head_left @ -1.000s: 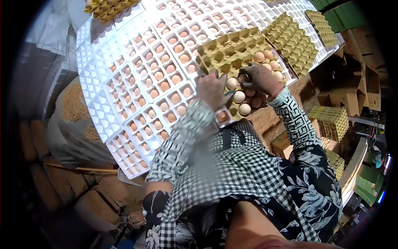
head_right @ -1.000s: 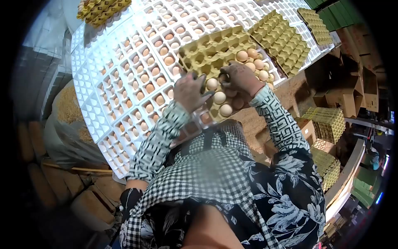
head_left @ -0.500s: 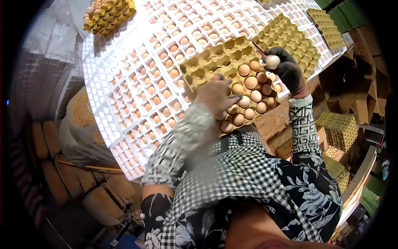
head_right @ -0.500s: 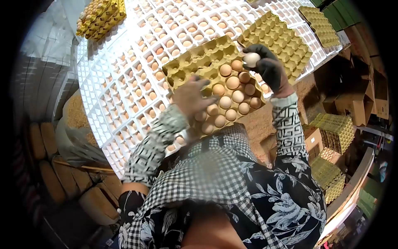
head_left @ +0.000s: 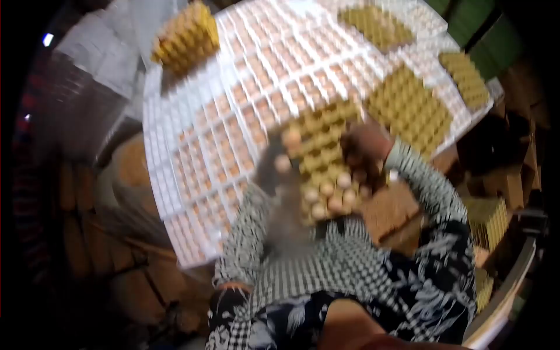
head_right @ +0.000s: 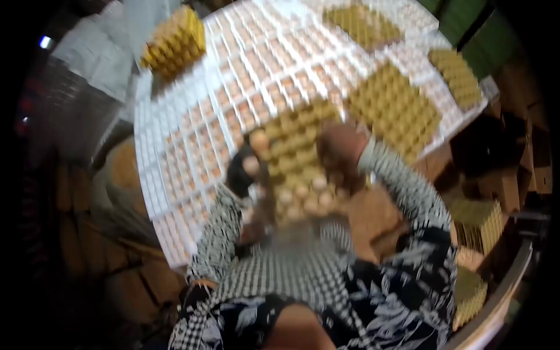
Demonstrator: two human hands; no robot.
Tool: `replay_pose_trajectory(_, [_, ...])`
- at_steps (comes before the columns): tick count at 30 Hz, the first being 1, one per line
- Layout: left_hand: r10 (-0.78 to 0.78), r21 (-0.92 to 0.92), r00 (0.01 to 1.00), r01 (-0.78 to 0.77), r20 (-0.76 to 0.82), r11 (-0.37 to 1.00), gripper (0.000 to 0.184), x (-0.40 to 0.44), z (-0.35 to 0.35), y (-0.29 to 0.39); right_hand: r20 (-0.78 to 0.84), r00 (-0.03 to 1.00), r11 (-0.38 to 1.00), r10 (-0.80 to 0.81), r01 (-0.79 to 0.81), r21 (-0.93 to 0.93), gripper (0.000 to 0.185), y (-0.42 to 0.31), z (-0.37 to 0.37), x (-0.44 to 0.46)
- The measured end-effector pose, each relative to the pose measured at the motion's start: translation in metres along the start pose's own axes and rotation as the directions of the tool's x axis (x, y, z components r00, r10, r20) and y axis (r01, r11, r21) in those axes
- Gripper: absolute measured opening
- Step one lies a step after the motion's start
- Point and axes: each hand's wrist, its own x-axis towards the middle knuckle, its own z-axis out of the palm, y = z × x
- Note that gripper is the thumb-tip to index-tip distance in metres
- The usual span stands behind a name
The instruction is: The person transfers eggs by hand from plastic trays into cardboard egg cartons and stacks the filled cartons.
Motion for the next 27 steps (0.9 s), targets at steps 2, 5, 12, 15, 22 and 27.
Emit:
replay_pose_trajectory(2, [-0.189, -0.182, 0.981, 0.176, -0.053, 0.967, 0.051, 0.002, 0.002, 0.030, -0.025, 0.881, 0.771, 0.473, -0.400, 0.496, 0.040, -0.007, -0.019, -0.016])
replay_pose_trajectory(5, [-0.378, 0.310, 0.900, 0.431, -0.217, 0.848, 0.036, -0.011, 0.006, 0.046, -0.027, 0.838, 0.197, 0.544, -0.096, 0.976, 0.055, 0.002, -0.053, -0.048])
replay_pose_trajectory(12, [-0.497, 0.801, 0.861, -0.219, -0.110, -0.557, 0.047, -0.021, 0.104, -0.010, -0.061, 0.942, 0.940, 0.331, -0.335, -0.070, 0.049, -0.068, -0.045, -0.046])
replay_pose_trajectory(15, [-0.493, 0.779, 0.861, -0.394, 0.127, -0.488, 0.040, -0.015, 0.083, -0.026, -0.093, 0.986, 0.943, 0.138, -0.159, -0.292, 0.020, -0.047, 0.014, -0.027])
replay_pose_trajectory(22, [-0.352, 0.946, 0.922, -0.245, 0.160, -0.212, 0.023, -0.043, 0.033, -0.018, -0.015, 0.977, 0.976, 0.211, -0.212, -0.048, 0.046, -0.073, -0.045, -0.008])
replay_pose_trajectory(27, [0.443, 0.967, 0.870, 0.131, -0.218, 0.218, 0.046, -0.231, -0.095, 0.112, -0.208, 0.961, 0.742, 0.181, 0.005, 0.671, 0.047, -0.171, -0.025, 0.016])
